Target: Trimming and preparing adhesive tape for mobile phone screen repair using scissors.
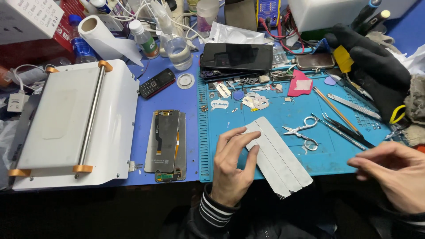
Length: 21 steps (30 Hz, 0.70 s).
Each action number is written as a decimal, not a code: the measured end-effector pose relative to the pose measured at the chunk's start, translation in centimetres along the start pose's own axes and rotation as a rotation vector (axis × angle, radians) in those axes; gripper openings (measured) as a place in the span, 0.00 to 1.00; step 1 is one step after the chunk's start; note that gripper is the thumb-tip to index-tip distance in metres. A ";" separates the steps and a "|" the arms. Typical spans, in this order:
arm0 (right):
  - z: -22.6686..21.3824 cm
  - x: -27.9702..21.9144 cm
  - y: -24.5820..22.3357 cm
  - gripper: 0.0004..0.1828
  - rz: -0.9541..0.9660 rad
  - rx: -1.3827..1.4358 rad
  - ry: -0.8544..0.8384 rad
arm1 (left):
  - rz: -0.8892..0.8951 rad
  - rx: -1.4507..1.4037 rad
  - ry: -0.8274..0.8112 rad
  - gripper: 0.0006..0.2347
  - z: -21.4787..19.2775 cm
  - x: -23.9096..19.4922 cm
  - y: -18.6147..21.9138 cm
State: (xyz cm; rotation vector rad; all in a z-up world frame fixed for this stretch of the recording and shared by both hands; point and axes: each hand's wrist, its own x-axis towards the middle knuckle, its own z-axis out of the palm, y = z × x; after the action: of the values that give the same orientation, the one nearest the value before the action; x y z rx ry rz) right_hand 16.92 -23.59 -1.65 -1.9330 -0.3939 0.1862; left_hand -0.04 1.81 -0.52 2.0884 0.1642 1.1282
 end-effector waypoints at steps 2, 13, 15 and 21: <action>-2.3 0.4 4.3 0.08 -0.022 0.060 0.010 | -0.007 0.013 -0.007 0.08 -0.1 -0.1 0.1; -16.6 7.0 33.8 0.45 -0.005 -0.443 -0.252 | -0.014 0.014 -0.016 0.09 0.0 -0.5 0.2; -17.2 6.2 35.5 0.42 0.161 -0.322 -0.213 | -0.043 -0.008 -0.015 0.09 0.0 -0.5 0.3; -17.9 -1.4 46.6 0.20 0.531 0.421 -0.106 | -0.098 -0.057 -0.008 0.10 -0.2 -0.4 0.5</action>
State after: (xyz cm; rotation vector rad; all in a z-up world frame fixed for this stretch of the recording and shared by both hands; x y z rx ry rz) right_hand 29.83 -55.62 -37.74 -1.5748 0.0981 0.6653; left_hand -0.54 1.37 -0.36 2.0124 0.2250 1.0535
